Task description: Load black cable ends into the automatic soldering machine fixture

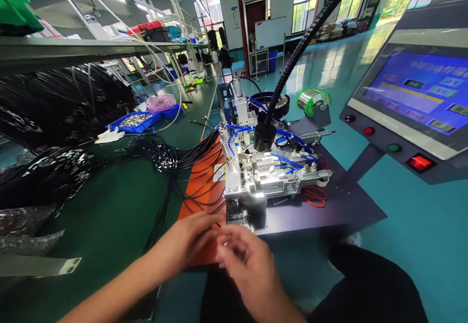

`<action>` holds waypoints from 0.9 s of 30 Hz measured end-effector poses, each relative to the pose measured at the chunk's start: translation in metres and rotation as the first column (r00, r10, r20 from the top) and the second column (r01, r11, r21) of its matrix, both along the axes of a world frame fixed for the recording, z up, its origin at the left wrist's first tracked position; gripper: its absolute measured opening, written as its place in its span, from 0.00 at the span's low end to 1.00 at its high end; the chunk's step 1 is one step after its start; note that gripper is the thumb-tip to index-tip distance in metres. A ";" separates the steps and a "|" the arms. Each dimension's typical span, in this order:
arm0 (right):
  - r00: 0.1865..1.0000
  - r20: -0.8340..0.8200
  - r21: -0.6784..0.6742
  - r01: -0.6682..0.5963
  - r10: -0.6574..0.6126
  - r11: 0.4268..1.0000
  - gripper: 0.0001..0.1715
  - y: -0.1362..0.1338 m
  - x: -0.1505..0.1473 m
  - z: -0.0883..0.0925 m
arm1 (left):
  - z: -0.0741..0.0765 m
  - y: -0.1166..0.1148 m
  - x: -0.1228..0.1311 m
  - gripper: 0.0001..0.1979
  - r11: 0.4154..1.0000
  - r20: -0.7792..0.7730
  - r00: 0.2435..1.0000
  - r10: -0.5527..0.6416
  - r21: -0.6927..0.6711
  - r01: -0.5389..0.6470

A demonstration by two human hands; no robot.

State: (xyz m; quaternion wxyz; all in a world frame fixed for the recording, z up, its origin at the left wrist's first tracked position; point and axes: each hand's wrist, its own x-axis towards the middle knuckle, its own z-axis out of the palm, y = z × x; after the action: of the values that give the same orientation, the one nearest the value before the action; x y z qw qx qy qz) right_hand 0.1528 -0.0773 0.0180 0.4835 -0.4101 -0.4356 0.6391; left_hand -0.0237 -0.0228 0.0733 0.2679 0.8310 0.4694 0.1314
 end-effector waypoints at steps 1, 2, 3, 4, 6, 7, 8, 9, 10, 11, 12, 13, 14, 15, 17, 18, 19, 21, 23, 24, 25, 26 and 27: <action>0.999 -0.022 -0.030 0.028 -0.028 0.999 0.14 0.005 0.004 0.002 | -0.003 0.003 0.005 0.13 0.993 -0.063 0.997 -0.046 0.104 0.053; 0.998 -0.031 -0.044 0.048 -0.050 0.998 0.14 0.009 0.008 0.004 | -0.005 0.007 0.010 0.13 0.977 -0.105 0.991 -0.085 0.189 0.103; 0.997 -0.031 -0.050 0.064 -0.066 0.997 0.13 0.013 0.011 0.005 | -0.008 0.011 0.014 0.13 0.955 -0.117 0.986 -0.122 0.257 0.149; 0.996 -0.026 -0.053 0.080 -0.081 0.995 0.13 0.017 0.014 0.005 | -0.011 0.015 0.017 0.12 0.935 -0.098 0.981 -0.164 0.302 0.187; 0.993 -0.023 -0.059 0.115 -0.117 0.992 0.14 0.022 0.019 0.003 | -0.019 0.023 0.022 0.12 0.919 0.005 0.968 -0.252 0.314 0.238; 0.990 -0.026 -0.063 0.135 -0.137 0.989 0.15 0.023 0.022 0.001 | -0.024 0.025 0.023 0.12 0.922 0.069 0.959 -0.274 0.301 0.242; 0.987 -0.022 -0.066 0.156 -0.158 0.986 0.17 0.023 0.025 -0.002 | -0.030 0.027 0.024 0.12 0.929 0.122 0.953 -0.278 0.286 0.234; 0.983 -0.006 -0.065 0.180 -0.181 0.981 0.18 0.022 0.028 -0.006 | -0.035 0.027 0.025 0.11 0.936 0.162 0.950 -0.265 0.278 0.214; 0.979 0.023 -0.058 0.203 -0.202 0.977 0.19 0.021 0.031 -0.010 | -0.041 0.026 0.025 0.11 0.942 0.189 0.952 -0.242 0.279 0.184; 0.972 0.067 -0.045 0.227 -0.224 0.973 0.20 0.019 0.034 -0.015 | -0.047 0.025 0.025 0.10 0.945 0.208 0.954 -0.216 0.288 0.151; 0.962 0.122 -0.026 0.250 -0.245 0.968 0.21 0.016 0.037 -0.018 | -0.051 0.023 0.025 0.10 0.946 0.223 0.955 -0.195 0.301 0.123; 0.947 0.187 -0.001 0.268 -0.263 0.963 0.21 0.013 0.039 -0.021 | -0.056 0.021 0.025 0.09 0.945 0.235 0.955 -0.183 0.310 0.105; 0.926 0.254 0.028 0.283 -0.280 0.959 0.20 0.011 0.042 -0.022 | -0.059 0.020 0.025 0.09 0.944 0.245 0.954 -0.173 0.316 0.090; 0.901 0.322 0.061 0.288 -0.292 0.956 0.19 0.009 0.044 -0.022 | -0.061 0.019 0.025 0.09 0.945 0.254 0.953 -0.167 0.318 0.081; 0.843 0.439 0.133 0.281 -0.311 0.950 0.17 0.006 0.046 -0.019 | -0.064 0.018 0.025 0.09 0.947 0.257 0.953 -0.160 0.311 0.076; 0.816 0.483 0.168 0.268 -0.316 0.949 0.16 0.006 0.047 -0.016 | -0.064 0.018 0.025 0.09 0.950 0.257 0.954 -0.157 0.303 0.075; 0.792 0.519 0.202 0.253 -0.322 0.946 0.16 0.006 0.047 -0.014 | -0.064 0.018 0.025 0.09 0.952 0.256 0.954 -0.154 0.296 0.074; 0.751 0.565 0.267 0.224 -0.341 0.937 0.14 0.007 0.046 -0.009 | -0.063 0.018 0.026 0.08 0.954 0.249 0.956 -0.154 0.290 0.078; 0.717 0.596 0.328 0.196 -0.363 0.924 0.13 0.009 0.045 -0.006 | -0.063 0.019 0.026 0.08 0.951 0.241 0.958 -0.157 0.297 0.081; 0.702 0.607 0.352 0.182 -0.372 0.918 0.13 0.010 0.045 -0.005 | -0.063 0.019 0.026 0.08 0.950 0.236 0.959 -0.159 0.303 0.083; 0.692 0.616 0.367 0.171 -0.377 0.914 0.13 0.010 0.045 -0.005 | -0.063 0.019 0.026 0.09 0.948 0.232 0.959 -0.162 0.307 0.086; 0.686 0.622 0.374 0.163 -0.378 0.913 0.13 0.011 0.044 -0.005 | -0.063 0.019 0.026 0.09 0.946 0.231 0.959 -0.165 0.311 0.088; 0.683 0.626 0.375 0.159 -0.376 0.913 0.13 0.011 0.044 -0.005 | -0.063 0.019 0.026 0.09 0.945 0.230 0.959 -0.166 0.313 0.089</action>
State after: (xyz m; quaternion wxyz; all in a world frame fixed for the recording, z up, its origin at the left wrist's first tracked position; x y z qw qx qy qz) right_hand 0.1970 -0.0661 0.0128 0.4313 -0.6011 -0.6064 0.2914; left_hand 0.0025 -0.0043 0.0101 0.2046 0.8672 0.3507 0.2883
